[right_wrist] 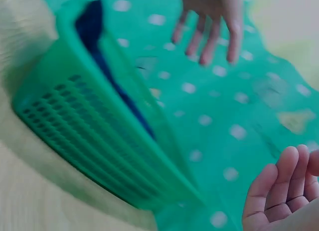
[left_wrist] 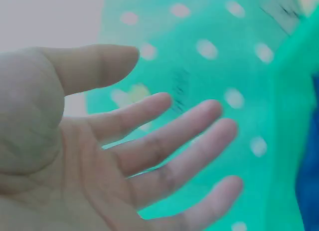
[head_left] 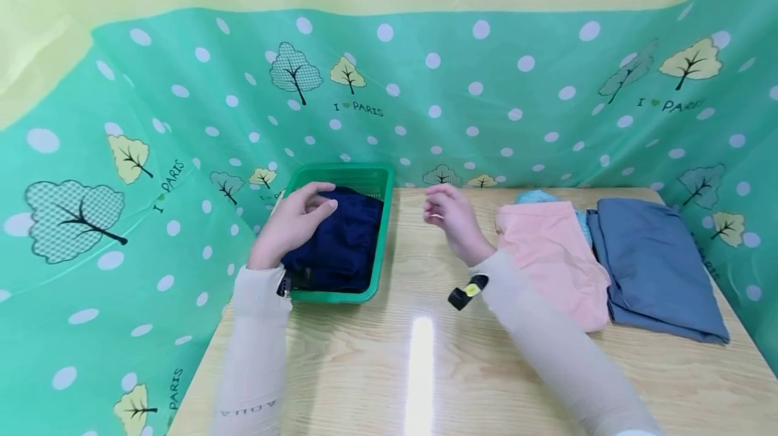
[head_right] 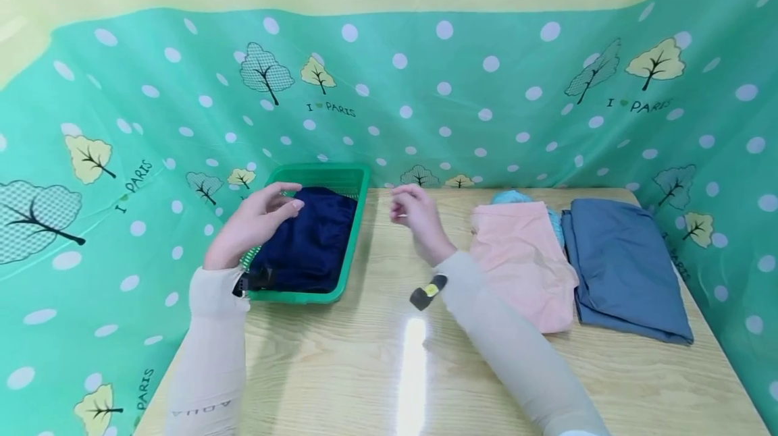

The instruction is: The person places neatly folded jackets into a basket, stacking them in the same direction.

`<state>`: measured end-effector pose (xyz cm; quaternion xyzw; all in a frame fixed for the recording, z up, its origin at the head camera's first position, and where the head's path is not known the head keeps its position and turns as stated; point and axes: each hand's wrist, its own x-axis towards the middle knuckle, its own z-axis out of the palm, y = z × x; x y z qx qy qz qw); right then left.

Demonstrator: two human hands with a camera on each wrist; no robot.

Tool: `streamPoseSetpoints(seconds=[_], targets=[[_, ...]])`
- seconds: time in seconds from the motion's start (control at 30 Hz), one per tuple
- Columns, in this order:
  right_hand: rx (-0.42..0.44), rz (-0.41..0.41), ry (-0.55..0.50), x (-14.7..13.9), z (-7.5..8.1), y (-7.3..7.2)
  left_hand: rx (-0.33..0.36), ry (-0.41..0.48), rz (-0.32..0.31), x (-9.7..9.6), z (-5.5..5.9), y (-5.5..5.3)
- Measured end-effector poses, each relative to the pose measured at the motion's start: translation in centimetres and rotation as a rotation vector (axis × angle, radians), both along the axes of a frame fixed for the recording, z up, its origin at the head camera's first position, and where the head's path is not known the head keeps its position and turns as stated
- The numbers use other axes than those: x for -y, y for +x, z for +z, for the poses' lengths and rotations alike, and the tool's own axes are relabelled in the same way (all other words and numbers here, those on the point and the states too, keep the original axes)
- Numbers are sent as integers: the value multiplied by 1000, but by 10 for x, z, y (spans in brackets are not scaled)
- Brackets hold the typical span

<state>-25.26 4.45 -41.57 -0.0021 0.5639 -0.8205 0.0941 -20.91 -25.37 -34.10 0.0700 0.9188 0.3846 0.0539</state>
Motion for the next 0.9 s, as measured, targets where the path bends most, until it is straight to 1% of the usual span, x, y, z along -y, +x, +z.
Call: streamPoseSetpoints(seconds=[0.07,0.13,0.17,0.2,0.27,0.3,0.37,0.4,0.47,0.57,0.67,0.73,0.83,0.9], targets=[[19,-40,-94,-24,0,2,-92,103,7,-14,3,7],[35,-83,-199,-47,-2,4,-175,238,25,-29,0,14],[44,-106,-252,-58,-4,6,-209,324,37,-38,-4,16],[51,-127,-296,-69,-6,8,-244,413,44,-47,-9,19],[72,-172,-371,-90,-13,13,-301,582,53,-66,-25,23],[85,-198,-397,-100,-17,15,-316,655,56,-75,-34,25],[105,-245,-432,-118,-26,21,-310,762,43,-92,-51,28],[109,-264,-439,-127,-30,25,-295,801,30,-100,-59,30],[124,-311,-435,-143,-40,33,-239,840,6,-115,-74,31],[144,-421,-347,-165,-53,47,-138,855,-39,-135,-91,33],[181,-565,-180,-182,-65,58,-40,836,-58,-155,-106,31],[201,-654,-59,-191,-73,61,28,824,-48,-169,-116,27],[219,-747,95,-203,-84,63,135,806,-10,-190,-132,22],[227,-779,195,-208,-90,64,199,791,5,-204,-143,20]])
